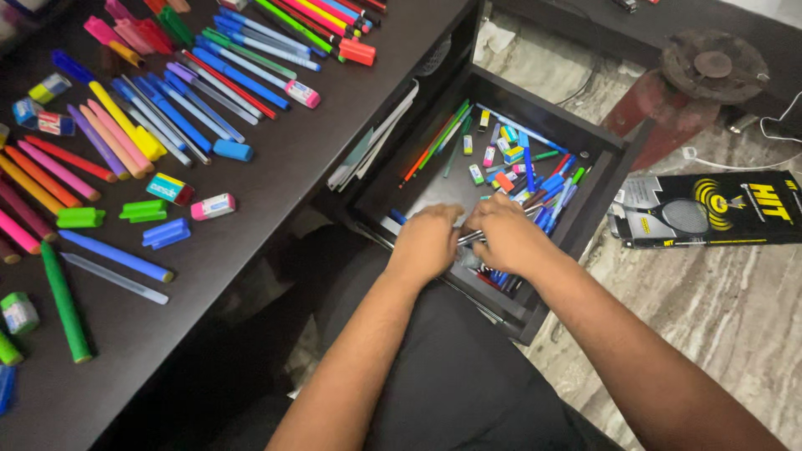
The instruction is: The person repeatedly transfers pens, markers, and erasers from a drawer onto a desk surface, arranging them in rows by color and type. The person handles items one at a time, occasionally adjusting the layout of the items on the desk.
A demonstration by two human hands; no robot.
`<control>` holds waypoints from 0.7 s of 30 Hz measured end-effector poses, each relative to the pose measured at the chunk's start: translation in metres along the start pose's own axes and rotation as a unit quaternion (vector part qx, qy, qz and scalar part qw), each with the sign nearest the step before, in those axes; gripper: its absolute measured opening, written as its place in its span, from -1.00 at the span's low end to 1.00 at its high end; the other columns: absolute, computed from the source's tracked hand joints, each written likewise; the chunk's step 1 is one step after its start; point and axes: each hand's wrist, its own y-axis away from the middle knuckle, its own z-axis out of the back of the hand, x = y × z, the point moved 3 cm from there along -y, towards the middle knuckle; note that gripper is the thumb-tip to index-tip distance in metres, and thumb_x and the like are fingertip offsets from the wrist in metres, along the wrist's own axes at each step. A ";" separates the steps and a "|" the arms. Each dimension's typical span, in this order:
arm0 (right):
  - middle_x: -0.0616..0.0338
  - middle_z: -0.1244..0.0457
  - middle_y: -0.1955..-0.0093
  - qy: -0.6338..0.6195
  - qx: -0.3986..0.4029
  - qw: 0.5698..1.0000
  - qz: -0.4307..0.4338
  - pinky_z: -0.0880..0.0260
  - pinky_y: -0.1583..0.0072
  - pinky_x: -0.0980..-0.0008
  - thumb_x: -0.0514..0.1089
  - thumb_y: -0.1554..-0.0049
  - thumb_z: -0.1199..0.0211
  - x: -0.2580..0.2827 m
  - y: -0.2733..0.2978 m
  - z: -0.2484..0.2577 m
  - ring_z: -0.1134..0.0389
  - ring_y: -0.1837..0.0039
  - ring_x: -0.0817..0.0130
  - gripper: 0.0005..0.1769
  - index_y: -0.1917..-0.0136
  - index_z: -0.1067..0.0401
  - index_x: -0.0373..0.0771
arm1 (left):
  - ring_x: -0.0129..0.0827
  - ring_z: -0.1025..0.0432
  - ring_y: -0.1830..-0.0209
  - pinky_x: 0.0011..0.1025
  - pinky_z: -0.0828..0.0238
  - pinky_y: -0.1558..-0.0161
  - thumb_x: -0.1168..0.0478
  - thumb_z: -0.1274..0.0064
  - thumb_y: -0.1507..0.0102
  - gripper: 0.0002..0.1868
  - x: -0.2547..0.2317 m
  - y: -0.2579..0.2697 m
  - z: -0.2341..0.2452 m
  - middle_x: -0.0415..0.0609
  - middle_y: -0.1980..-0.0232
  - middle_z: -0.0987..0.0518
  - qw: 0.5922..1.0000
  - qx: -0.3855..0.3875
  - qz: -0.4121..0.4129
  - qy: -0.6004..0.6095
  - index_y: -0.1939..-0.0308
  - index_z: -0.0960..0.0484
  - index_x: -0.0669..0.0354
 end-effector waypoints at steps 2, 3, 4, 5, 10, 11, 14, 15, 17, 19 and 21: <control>0.04 -0.35 0.03 -0.005 -0.003 1.000 -0.010 -0.26 -0.23 0.05 -0.23 0.19 -0.39 -0.001 -0.003 -0.001 -0.28 -0.15 -0.02 -0.72 0.14 -0.58 -0.24 | -0.01 -0.54 0.00 -0.09 -0.42 -0.09 0.33 -0.09 -0.19 -0.83 0.006 0.002 -0.011 0.09 0.13 -0.69 0.996 0.062 0.029 -0.058 0.15 -0.69 0.16; 0.05 -0.36 0.05 -0.008 -0.018 1.000 -0.010 -0.27 -0.24 0.06 -0.23 0.16 -0.40 -0.002 -0.003 0.001 -0.29 -0.15 -0.02 -0.76 0.15 -0.57 -0.23 | 0.01 -0.54 0.03 -0.08 -0.42 -0.06 0.31 -0.11 -0.16 -0.82 0.006 0.003 -0.011 0.11 0.15 -0.67 0.998 0.038 0.012 -0.051 0.16 -0.69 0.18; 0.06 -0.36 0.07 -0.012 -0.033 0.999 -0.010 -0.28 -0.26 0.06 -0.22 0.13 -0.41 -0.003 -0.003 0.003 -0.30 -0.14 -0.01 -0.79 0.16 -0.56 -0.22 | 0.03 -0.53 0.06 -0.07 -0.41 -0.02 0.29 -0.14 -0.12 -0.79 0.007 0.004 -0.010 0.13 0.17 -0.66 0.999 0.015 -0.004 -0.046 0.17 -0.68 0.21; 0.07 -0.37 0.09 -0.016 -0.048 0.999 -0.010 -0.28 -0.27 0.07 -0.22 0.10 -0.41 -0.003 -0.002 0.003 -0.31 -0.14 -0.01 -0.82 0.17 -0.55 -0.20 | 0.05 -0.52 0.08 -0.06 -0.41 0.01 0.27 -0.16 -0.09 -0.77 0.007 0.006 -0.008 0.16 0.20 -0.65 0.999 -0.009 -0.021 -0.041 0.17 -0.67 0.23; 0.04 -0.37 0.08 -0.019 -0.058 0.998 -0.023 -0.29 -0.23 0.06 -0.21 0.06 -0.42 0.001 -0.007 0.007 -0.33 -0.14 -0.01 -0.77 0.09 -0.51 -0.22 | 0.04 -0.53 0.10 -0.05 -0.40 -0.02 0.25 -0.15 -0.12 -0.78 0.008 0.006 -0.010 0.14 0.21 -0.66 0.998 0.022 -0.003 -0.057 0.18 -0.68 0.24; 0.03 -0.36 0.07 -0.019 -0.069 0.997 -0.013 -0.29 -0.23 0.05 -0.20 0.05 -0.42 0.004 -0.007 0.010 -0.32 -0.14 -0.01 -0.75 0.07 -0.51 -0.22 | 0.05 -0.52 0.10 -0.05 -0.40 -0.02 0.25 -0.15 -0.12 -0.77 0.007 0.006 -0.009 0.15 0.21 -0.66 0.998 0.021 0.005 -0.059 0.17 -0.68 0.25; 0.05 -0.35 0.03 -0.004 -0.158 0.986 0.050 -0.27 -0.26 0.05 -0.22 -0.01 -0.36 0.016 -0.006 0.023 -0.31 -0.17 0.00 -0.78 0.03 -0.51 -0.21 | 0.07 -0.51 0.12 -0.04 -0.39 0.00 0.26 -0.11 -0.20 -0.75 0.004 0.007 -0.001 0.21 0.21 -0.63 0.999 -0.011 -0.003 -0.030 0.07 -0.68 0.28; 0.07 -0.35 0.02 -0.003 -0.166 0.985 0.054 -0.27 -0.25 0.06 -0.22 -0.02 -0.35 0.020 -0.008 0.027 -0.31 -0.17 0.02 -0.77 0.01 -0.51 -0.20 | 0.06 -0.51 0.12 -0.05 -0.39 0.00 0.26 -0.09 -0.22 -0.75 0.003 0.005 0.003 0.19 0.21 -0.64 0.999 -0.023 -0.004 -0.021 0.06 -0.68 0.27; 0.12 -0.35 0.00 -0.005 -0.182 0.981 0.064 -0.25 -0.24 0.06 -0.23 -0.04 -0.33 0.028 -0.007 0.034 -0.31 -0.17 0.05 -0.75 -0.03 -0.52 -0.19 | 0.03 -0.50 0.12 -0.08 -0.40 -0.02 0.28 -0.06 -0.25 -0.76 -0.002 0.008 0.015 0.15 0.20 -0.64 0.999 -0.046 -0.004 -0.007 0.03 -0.68 0.25; 0.15 -0.35 0.01 0.017 -0.215 0.975 0.061 -0.24 -0.26 0.07 -0.19 -0.03 -0.35 0.036 -0.005 0.041 -0.32 -0.18 0.09 -0.73 -0.04 -0.52 -0.15 | 0.00 -0.49 0.09 -0.10 -0.39 0.01 0.33 -0.02 -0.20 -0.78 -0.010 0.016 0.031 0.13 0.18 -0.63 0.996 -0.073 0.014 -0.048 0.11 -0.67 0.23; 0.18 -0.35 0.04 0.029 -0.240 0.968 0.067 -0.23 -0.24 0.09 -0.18 -0.03 -0.35 0.039 -0.009 0.048 -0.33 -0.16 0.13 -0.69 -0.08 -0.53 -0.11 | -0.03 -0.48 0.08 -0.12 -0.38 0.02 0.35 0.00 -0.17 -0.78 -0.018 0.022 0.056 0.09 0.17 -0.62 0.992 -0.101 0.009 -0.081 0.13 -0.66 0.23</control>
